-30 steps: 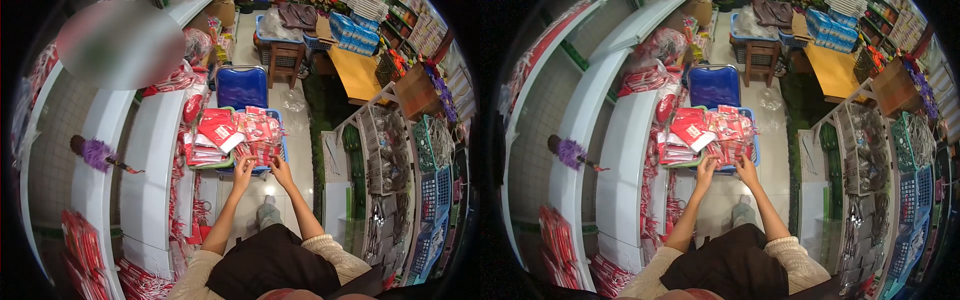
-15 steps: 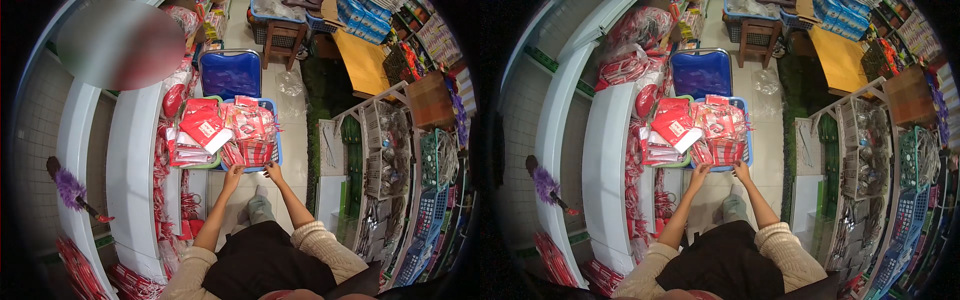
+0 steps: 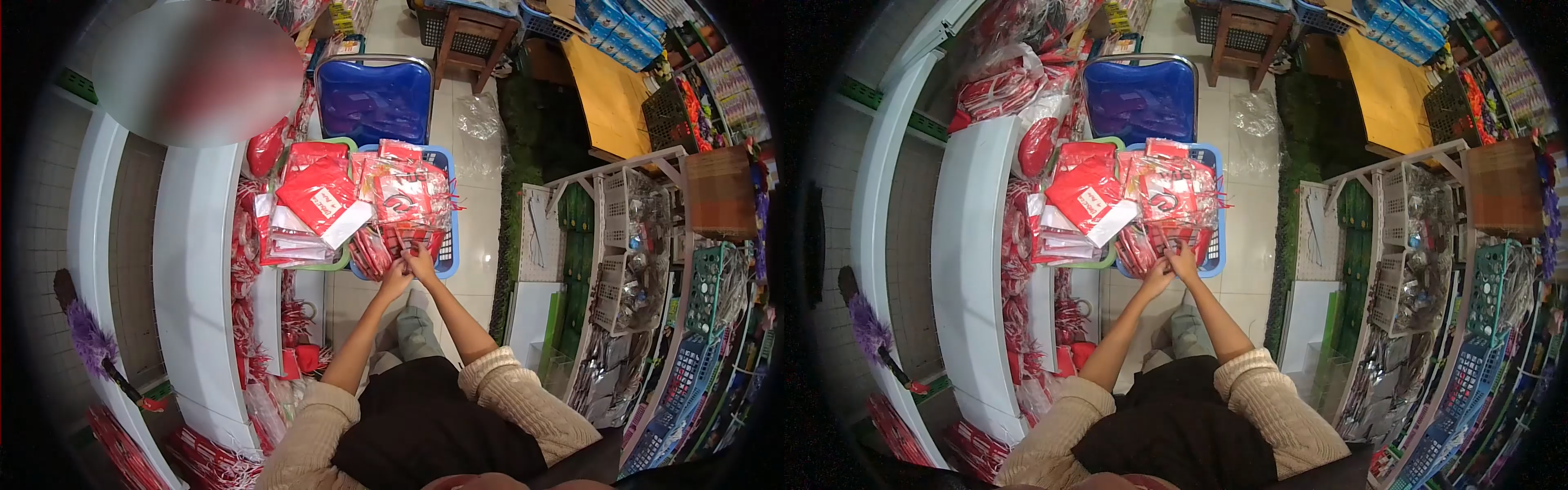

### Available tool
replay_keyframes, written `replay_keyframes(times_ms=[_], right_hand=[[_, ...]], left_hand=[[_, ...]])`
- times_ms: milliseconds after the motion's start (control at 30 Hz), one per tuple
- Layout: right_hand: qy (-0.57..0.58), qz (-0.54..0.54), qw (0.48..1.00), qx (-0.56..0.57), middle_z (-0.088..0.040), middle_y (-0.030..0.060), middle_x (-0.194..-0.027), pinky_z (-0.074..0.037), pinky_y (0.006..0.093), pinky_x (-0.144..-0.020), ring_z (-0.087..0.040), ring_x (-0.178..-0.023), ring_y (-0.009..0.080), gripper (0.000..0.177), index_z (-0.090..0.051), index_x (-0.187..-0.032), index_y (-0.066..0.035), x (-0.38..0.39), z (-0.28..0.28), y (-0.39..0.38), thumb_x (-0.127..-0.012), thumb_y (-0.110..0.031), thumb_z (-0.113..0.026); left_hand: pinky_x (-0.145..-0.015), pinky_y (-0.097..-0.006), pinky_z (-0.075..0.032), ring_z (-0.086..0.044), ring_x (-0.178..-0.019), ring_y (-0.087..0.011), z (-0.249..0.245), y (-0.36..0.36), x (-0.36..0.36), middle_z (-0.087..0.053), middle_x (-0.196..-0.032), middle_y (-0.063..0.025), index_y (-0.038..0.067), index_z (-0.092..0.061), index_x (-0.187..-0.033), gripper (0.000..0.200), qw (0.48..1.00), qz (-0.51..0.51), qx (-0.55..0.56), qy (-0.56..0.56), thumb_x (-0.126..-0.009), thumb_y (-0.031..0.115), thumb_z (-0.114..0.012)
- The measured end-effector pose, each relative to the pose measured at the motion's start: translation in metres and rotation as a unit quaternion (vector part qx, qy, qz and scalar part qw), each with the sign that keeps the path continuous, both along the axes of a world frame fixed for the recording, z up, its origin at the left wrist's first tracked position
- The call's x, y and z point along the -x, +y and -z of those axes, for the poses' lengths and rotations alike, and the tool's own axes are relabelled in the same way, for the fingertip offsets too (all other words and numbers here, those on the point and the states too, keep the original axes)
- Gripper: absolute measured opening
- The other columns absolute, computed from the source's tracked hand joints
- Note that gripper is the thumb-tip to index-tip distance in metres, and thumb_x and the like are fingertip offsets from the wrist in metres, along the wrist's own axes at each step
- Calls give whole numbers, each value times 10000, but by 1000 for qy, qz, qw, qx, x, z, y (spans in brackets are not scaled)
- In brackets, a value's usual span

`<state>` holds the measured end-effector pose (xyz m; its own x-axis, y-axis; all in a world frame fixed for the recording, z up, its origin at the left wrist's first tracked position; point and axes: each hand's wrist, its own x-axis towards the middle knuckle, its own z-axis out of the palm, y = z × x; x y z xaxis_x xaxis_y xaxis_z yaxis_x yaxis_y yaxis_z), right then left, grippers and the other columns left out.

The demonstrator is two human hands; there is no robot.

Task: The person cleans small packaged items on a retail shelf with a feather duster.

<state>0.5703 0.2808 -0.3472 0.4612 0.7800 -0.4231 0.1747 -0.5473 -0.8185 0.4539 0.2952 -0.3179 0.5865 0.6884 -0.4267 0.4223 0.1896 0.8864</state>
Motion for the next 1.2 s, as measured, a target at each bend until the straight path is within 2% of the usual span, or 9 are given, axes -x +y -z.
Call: replay_keyframes(times_ms=[100,233,267,400,500,667,800,1067,1200], right_hand=[[-32,-5,999,39,-546,255,-1131,-418,394,-900,-538,-1054,369,586,-473,-1196,12,-2,-24,-2,-732,-305,-639],[-109,-12,992,62,-604,269,-919,-454,459,-766,-589,-869,405,438,-529,-1145,-12,-19,-17,-16,-755,-205,-579],[-158,28,987,-16,-611,258,-833,-456,473,-697,-593,-790,417,390,-551,-1124,-8,-20,-18,-21,-752,-124,-535],[-116,92,986,-82,-641,212,-877,-475,338,-731,-632,-781,288,376,-545,-1125,21,-36,-36,-37,-755,24,-476],[37,140,980,-136,-647,127,-915,-480,318,-718,-618,-779,218,319,-550,-1097,48,-53,-41,-46,-783,22,-499],[264,99,938,-201,-625,18,-947,-439,214,-718,-571,-821,66,231,-557,-1073,-11,-63,-168,-50,-850,-66,-542],[256,35,937,-235,-627,26,-976,-447,236,-745,-581,-829,101,268,-545,-1100,-12,-62,-247,-66,-849,-101,-575],[261,-8,934,-245,-643,82,-929,-452,281,-811,-585,-870,139,273,-592,-1009,24,-33,-305,-102,-771,-80,-677],[126,-139,949,-253,-630,70,-991,-455,281,-813,-563,-924,125,314,-572,-1066,18,-31,-297,-109,-798,-116,-664]], left_hand=[[-880,-327,-443,-540,-1036,-231,22,-15,-5,-451,-1212,-132,-26,-485,-1173,396,998,19,-15,-65,-805,76,-591],[-858,-307,-429,-524,-1037,-192,2,-27,-11,-504,-1140,-83,-3,-529,-1127,322,992,40,33,-117,-833,113,-592],[-842,-300,-431,-526,-1023,-186,-5,-27,-11,-520,-1115,-80,2,-534,-1117,309,991,59,41,-115,-840,129,-588],[-794,-289,-434,-545,-957,-169,-29,-32,-12,-567,-1035,-68,22,-516,-1129,323,989,-13,79,-120,-852,173,-585],[-823,-308,-425,-550,-974,-183,-37,-31,-8,-564,-1069,-82,31,-495,-1158,396,980,-62,161,-101,-880,310,-534],[-981,-400,-338,-477,-1156,-264,-66,-16,-7,-459,-1285,-123,37,-416,-1264,768,935,-37,341,-93,-864,665,-226],[-984,-406,-341,-448,-1182,-278,-131,-3,-9,-454,-1298,-120,52,-351,-1318,622,847,-131,386,-342,-927,525,-253],[-980,-449,-366,-455,-1177,-261,-225,3,3,-483,-1270,-102,51,-383,-1304,504,808,-140,348,-455,-935,394,-390],[-961,-400,-390,-474,-1153,-219,-236,10,26,-507,-1230,-95,45,-393,-1277,421,803,-161,289,-495,-924,258,-478]])
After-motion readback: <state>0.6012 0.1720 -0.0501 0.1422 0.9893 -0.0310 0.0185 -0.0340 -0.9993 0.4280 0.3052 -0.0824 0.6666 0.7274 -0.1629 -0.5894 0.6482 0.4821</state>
